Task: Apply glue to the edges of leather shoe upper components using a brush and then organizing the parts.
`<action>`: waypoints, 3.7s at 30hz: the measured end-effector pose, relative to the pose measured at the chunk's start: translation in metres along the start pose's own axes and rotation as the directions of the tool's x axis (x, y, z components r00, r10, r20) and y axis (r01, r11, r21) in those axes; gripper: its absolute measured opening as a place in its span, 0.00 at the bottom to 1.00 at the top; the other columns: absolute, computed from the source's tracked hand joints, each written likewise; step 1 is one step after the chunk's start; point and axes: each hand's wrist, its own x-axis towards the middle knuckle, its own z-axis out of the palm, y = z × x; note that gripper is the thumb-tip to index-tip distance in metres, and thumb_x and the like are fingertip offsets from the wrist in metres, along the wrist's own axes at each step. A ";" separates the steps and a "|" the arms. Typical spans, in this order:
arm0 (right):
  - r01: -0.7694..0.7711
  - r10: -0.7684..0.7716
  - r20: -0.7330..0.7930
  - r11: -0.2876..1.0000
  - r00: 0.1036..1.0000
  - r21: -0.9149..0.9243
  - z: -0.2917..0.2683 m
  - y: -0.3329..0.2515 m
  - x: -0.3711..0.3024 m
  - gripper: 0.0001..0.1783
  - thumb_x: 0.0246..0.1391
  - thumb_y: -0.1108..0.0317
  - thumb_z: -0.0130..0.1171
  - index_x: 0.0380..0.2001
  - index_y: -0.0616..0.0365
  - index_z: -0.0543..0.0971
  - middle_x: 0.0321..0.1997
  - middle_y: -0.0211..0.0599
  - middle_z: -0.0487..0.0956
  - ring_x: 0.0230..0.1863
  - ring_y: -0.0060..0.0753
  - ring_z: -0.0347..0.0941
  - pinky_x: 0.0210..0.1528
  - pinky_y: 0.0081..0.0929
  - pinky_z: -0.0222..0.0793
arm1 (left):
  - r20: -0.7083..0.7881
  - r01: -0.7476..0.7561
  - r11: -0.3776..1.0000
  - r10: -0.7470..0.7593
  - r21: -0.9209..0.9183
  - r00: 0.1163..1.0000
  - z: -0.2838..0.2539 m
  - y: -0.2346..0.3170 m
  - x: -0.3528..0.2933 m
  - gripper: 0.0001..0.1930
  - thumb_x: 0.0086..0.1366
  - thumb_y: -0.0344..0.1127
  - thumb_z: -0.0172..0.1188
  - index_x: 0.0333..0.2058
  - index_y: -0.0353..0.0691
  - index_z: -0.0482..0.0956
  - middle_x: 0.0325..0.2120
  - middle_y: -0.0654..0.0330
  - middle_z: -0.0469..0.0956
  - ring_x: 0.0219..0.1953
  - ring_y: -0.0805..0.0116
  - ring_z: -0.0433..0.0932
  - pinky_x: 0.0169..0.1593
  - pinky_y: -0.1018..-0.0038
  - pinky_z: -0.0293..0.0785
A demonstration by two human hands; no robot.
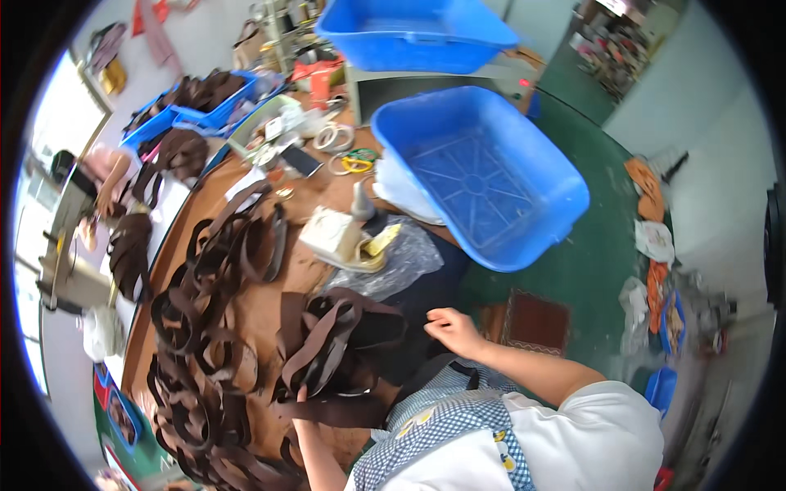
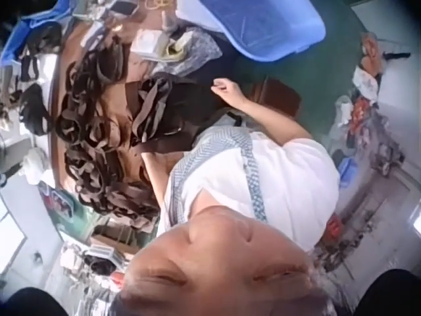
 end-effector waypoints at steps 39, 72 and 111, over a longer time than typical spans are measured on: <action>0.216 0.587 -0.515 0.504 0.625 0.836 -0.347 0.123 -0.086 0.25 0.43 0.69 0.57 0.49 0.62 0.72 0.47 0.41 0.76 0.49 0.41 0.73 0.53 0.41 0.71 | -0.415 -0.124 0.429 0.901 0.895 0.126 0.007 0.098 -0.047 0.27 0.43 0.43 0.63 0.42 0.38 0.70 0.39 0.41 0.70 0.41 0.43 0.70 0.41 0.49 0.69; 0.231 0.338 -0.425 0.485 0.840 0.844 -0.738 0.057 0.709 0.22 0.39 0.66 0.60 0.41 0.57 0.72 0.38 0.44 0.76 0.37 0.47 0.77 0.37 0.43 0.79 | -0.231 -0.101 0.259 0.945 0.961 0.230 0.503 0.025 -0.055 0.15 0.50 0.16 0.50 0.38 0.32 0.75 0.41 0.49 0.75 0.48 0.51 0.73 0.54 0.63 0.68; 0.021 0.064 0.712 0.994 0.699 -0.109 -0.101 0.011 0.199 0.07 0.62 0.69 0.56 0.35 0.62 0.80 0.23 0.35 0.80 0.20 0.23 0.76 0.22 0.20 0.71 | 0.109 0.047 -0.172 0.790 0.984 0.603 0.179 0.057 -0.107 0.35 0.45 0.25 0.65 0.56 0.41 0.69 0.55 0.51 0.68 0.63 0.50 0.62 0.64 0.50 0.56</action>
